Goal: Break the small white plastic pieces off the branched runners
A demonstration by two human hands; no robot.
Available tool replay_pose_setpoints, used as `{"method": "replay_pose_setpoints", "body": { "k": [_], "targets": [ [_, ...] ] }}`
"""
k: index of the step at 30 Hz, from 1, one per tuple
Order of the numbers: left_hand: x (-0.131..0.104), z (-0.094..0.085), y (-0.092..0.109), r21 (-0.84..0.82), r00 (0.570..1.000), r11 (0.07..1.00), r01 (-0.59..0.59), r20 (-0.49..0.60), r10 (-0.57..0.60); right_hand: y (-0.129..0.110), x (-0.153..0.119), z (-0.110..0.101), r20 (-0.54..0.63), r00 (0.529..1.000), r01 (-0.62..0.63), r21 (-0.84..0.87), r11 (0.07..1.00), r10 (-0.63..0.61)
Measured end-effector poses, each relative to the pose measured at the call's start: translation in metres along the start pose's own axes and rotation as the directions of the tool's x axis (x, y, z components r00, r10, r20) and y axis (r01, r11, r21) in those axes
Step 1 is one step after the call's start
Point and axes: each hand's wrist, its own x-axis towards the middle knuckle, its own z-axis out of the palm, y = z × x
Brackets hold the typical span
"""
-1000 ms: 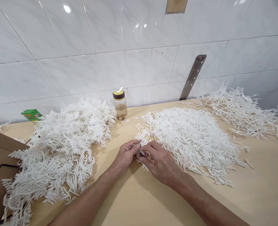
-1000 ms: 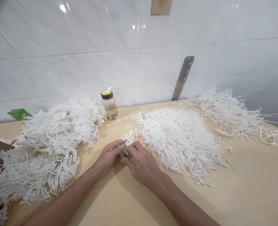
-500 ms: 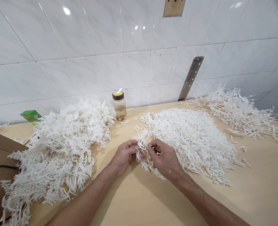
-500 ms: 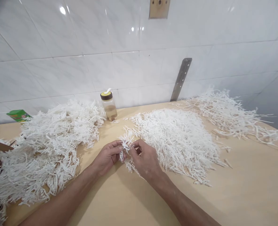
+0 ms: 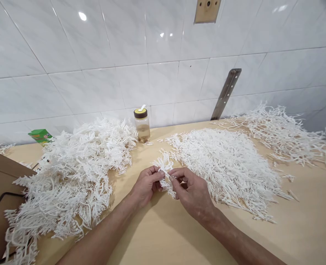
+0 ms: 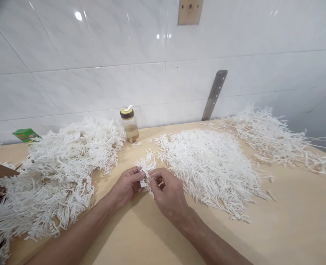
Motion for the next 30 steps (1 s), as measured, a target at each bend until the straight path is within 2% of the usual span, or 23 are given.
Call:
{"method": "replay_pose_setpoints", "body": {
  "k": [2,4,6,9,13,19,23,30],
  "targets": [
    [0.0,0.001,0.001,-0.004,1.0,1.0,-0.002,0.006,0.002,0.001,-0.001,0.001,0.036,0.998,0.06,-0.018,0.998,-0.059],
    [-0.001,0.001,0.002,-0.001,1.0,1.0,-0.001,0.008,0.001,0.0,-0.001,0.001,0.082,0.996,0.046,-0.027,0.999,-0.043],
    [-0.002,0.002,0.003,0.003,1.0,1.0,0.011,-0.001,-0.011,-0.003,0.0,-0.001,0.134,0.988,-0.074,0.004,0.997,0.073],
    [-0.004,0.004,0.004,-0.008,0.999,0.999,0.034,-0.002,-0.034,-0.007,0.004,-0.005,0.218,0.938,-0.303,0.135,0.943,0.27],
    [-0.006,0.004,0.003,0.011,0.999,1.0,0.021,0.038,-0.022,-0.007,0.009,-0.008,0.265,0.89,-0.431,0.233,0.872,0.37],
    [-0.005,0.0,0.001,0.022,0.998,1.0,0.012,0.057,-0.014,-0.009,0.011,-0.01,0.302,0.868,-0.441,0.108,0.891,0.394],
    [-0.003,-0.001,0.0,0.05,0.998,0.999,0.003,0.063,-0.007,-0.012,0.012,-0.012,0.313,0.877,-0.404,0.066,0.912,0.365],
    [-0.001,-0.005,-0.002,0.06,0.998,0.998,0.009,0.064,-0.013,-0.011,0.011,-0.012,0.231,0.9,-0.391,0.061,0.918,0.368]
  ]
}}
